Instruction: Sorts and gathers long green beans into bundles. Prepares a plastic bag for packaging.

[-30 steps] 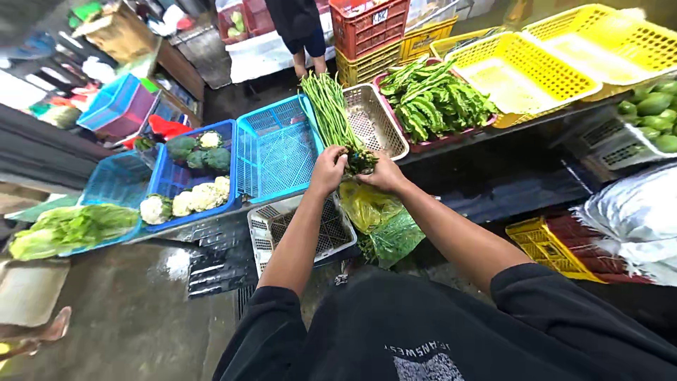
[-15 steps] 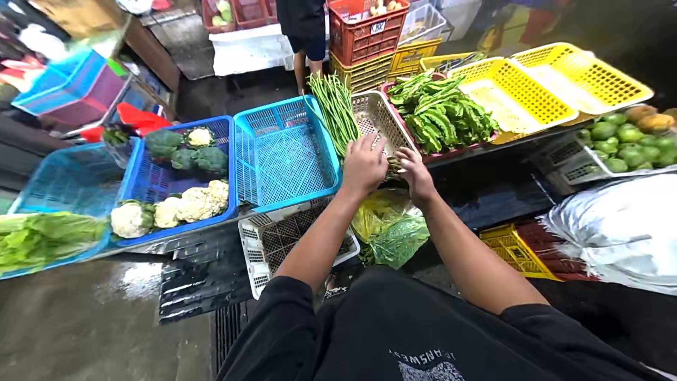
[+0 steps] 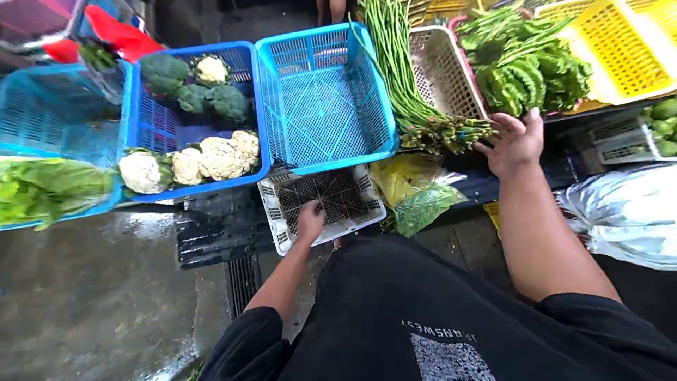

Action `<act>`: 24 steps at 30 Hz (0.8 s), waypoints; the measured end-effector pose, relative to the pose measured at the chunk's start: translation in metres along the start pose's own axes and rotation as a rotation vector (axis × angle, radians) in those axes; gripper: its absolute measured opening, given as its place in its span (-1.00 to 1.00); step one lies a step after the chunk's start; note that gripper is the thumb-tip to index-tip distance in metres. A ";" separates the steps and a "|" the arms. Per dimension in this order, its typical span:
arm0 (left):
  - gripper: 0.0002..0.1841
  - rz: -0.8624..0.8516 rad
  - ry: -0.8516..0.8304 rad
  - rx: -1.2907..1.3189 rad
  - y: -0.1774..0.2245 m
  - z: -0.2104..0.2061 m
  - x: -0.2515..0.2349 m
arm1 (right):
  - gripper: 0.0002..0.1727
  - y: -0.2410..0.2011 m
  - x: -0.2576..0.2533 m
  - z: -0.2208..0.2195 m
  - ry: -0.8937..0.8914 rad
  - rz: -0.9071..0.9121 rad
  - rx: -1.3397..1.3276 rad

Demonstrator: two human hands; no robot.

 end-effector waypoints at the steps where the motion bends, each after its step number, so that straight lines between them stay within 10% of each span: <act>1: -0.36 0.128 0.162 -0.006 -0.043 0.030 0.000 | -0.15 0.002 0.003 0.005 0.041 -0.026 -0.008; 4: -0.18 0.420 0.449 0.030 -0.126 0.088 0.012 | -0.33 0.022 0.025 0.021 0.124 -0.078 0.053; 9: -0.37 0.500 0.233 0.113 -0.188 0.077 -0.007 | -0.48 0.112 0.070 0.042 0.018 -0.254 0.209; 24: -0.36 0.292 0.397 -0.359 -0.105 0.114 0.044 | -0.41 0.450 0.363 0.229 0.025 -1.056 0.357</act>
Point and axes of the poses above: each hand's wrist, its own x-axis away from the middle knuckle, its own z-axis out of the back of the hand, y = z × x, the point moved 6 cm from there along -x, towards the middle knuckle, and after that the axes turned 13 degrees about x, right-handed, at the moved point
